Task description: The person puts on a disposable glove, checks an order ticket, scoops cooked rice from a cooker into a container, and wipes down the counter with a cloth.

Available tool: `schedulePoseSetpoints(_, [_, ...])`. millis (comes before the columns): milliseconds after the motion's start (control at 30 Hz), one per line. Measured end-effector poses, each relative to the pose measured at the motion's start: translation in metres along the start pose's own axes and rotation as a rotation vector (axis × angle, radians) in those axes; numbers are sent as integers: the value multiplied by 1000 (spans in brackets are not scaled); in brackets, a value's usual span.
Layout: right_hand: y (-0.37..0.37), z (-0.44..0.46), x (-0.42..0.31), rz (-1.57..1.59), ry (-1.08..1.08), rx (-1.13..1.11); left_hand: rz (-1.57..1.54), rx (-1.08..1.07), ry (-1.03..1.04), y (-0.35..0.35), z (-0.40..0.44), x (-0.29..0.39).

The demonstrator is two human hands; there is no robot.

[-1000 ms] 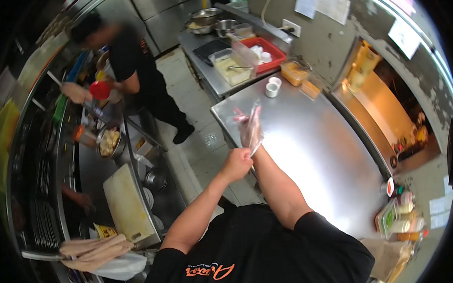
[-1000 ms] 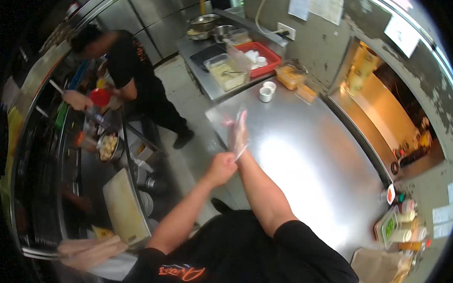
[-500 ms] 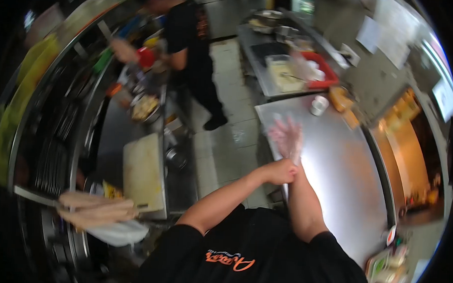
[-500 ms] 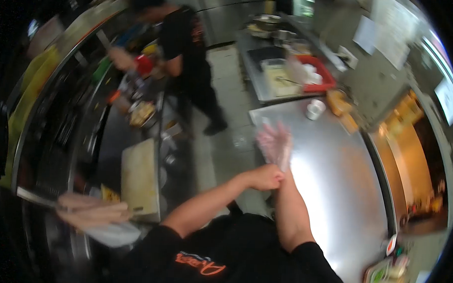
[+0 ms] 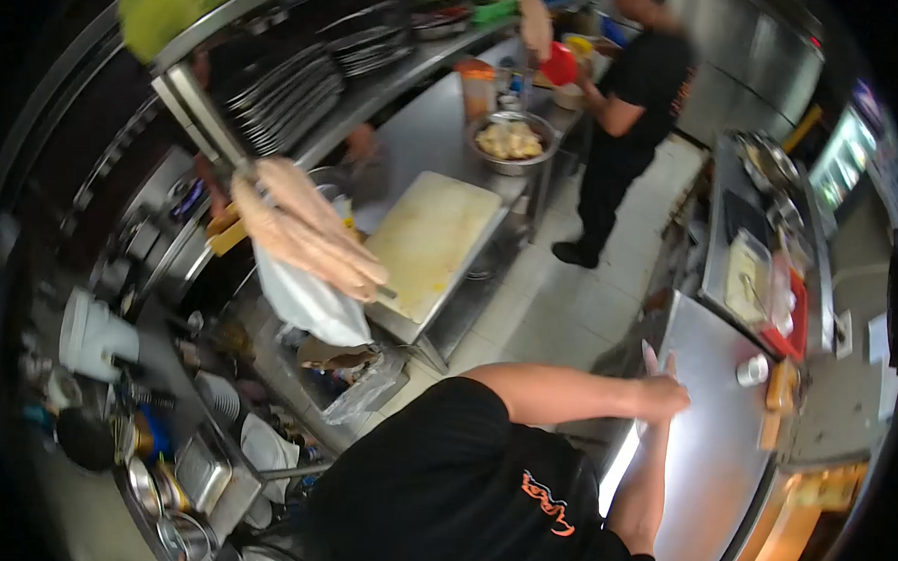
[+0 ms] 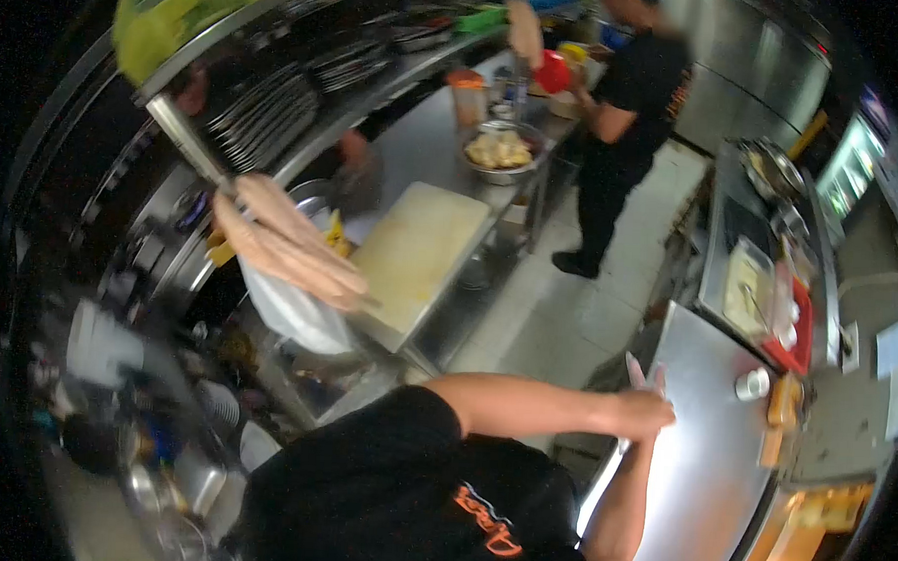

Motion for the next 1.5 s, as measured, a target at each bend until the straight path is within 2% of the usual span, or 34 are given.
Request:
schedulePoseSetpoints(33, [2,-4,4,-21,16,-21,151,38,67,1,-2,9])
schedulePoseSetpoints(67, [4,-5,7,-47,25,-38,114,95,31,-4,-1,13])
schedulePoseSetpoints(100, [6,-9,10,-77,36,-55,44,55,7,-13,-3,16])
schedulePoseSetpoints(267, [12,-18,20,-185,80,-133,130,23,77,-20,-14,28])
schedulePoseSetpoints(367, [13,-30,23,-257,117,-183,-247,117,170,-27,-27,41])
schedulePoseSetpoints(433, [16,-40,25,-298,143,-239,-233,29,135,-54,-55,62])
schedulePoseSetpoints(467, [20,-45,27,-320,160,-277,-227,-74,42,-73,-76,60])
schedulePoseSetpoints(533, [26,-59,31,-386,204,-388,-344,63,31,-72,-121,23])
schedulePoseSetpoints(567, [27,-68,29,-419,225,-457,-198,-199,-128,-74,-152,1])
schedulePoseSetpoints(600, [28,-82,26,-451,255,-561,-206,-227,-172,-73,-189,-24])
schedulePoseSetpoints(667, [28,-117,17,-478,304,-816,-178,-455,-383,-66,-264,-60])
schedulePoseSetpoints(700, [31,-131,8,-462,303,-892,-212,-396,-449,-36,-304,-90])
schedulePoseSetpoints(733, [39,-139,-17,-443,234,-924,-366,-557,-588,-40,-321,-83])
schedulePoseSetpoints(767, [55,-145,-53,-483,328,-876,-464,-586,-720,3,-361,-108])
schedulePoseSetpoints(800, [89,-147,-109,-357,214,-954,-366,-507,-803,23,-386,-119])
schedulePoseSetpoints(833, [113,-143,-152,-238,97,-1027,-406,-480,-1014,30,-406,-127])
schedulePoseSetpoints(900, [132,-127,-169,-58,-116,-1282,-422,-255,-1357,66,-464,-173])
schedulePoseSetpoints(933, [140,-124,-166,27,-266,-1368,-75,-213,-1080,102,-502,-203])
schedulePoseSetpoints(967, [147,-122,-161,90,-435,-1418,246,-487,-1240,118,-529,-215])
schedulePoseSetpoints(1000, [149,-119,-132,-147,-243,-1489,273,-554,-1264,118,-533,-231])
schedulePoseSetpoints(1033, [150,-110,-105,-211,-134,-1378,186,-550,-1286,114,-530,-246])
schedulePoseSetpoints(1067, [149,-95,-69,-108,93,-1315,116,-551,-1309,111,-524,-258])
schedulePoseSetpoints(1100, [129,-68,-26,-700,53,-1137,83,-570,-1293,108,-504,-272])
schedulePoseSetpoints(1133, [101,-48,12,-1260,136,-1005,74,-604,-1268,105,-487,-287])
schedulePoseSetpoints(1200, [46,-36,27,-1294,-92,-648,70,-673,-1210,103,-451,-317])
schedulePoseSetpoints(1300, [-13,-48,16,-660,128,-379,-20,-706,-1208,93,-402,-357])
schedulePoseSetpoints(1367, [-58,-65,0,-859,258,-165,-155,-632,-1288,87,-368,-386])
schedulePoseSetpoints(1433, [-93,-92,-14,-916,408,60,-322,-507,-1401,83,-326,-425])
schedulePoseSetpoints(1500, [-118,-124,-10,-898,460,304,-488,-356,-1494,89,-276,-459])
Point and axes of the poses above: each hand's wrist, its own z-axis towards the middle knuckle, its own y-axis out of the palm, x = y × z, the point moved 7 cm from there along z, towards the middle knuckle, and after that the axes turned 5 degrees about -y, right-handed, at the moved point
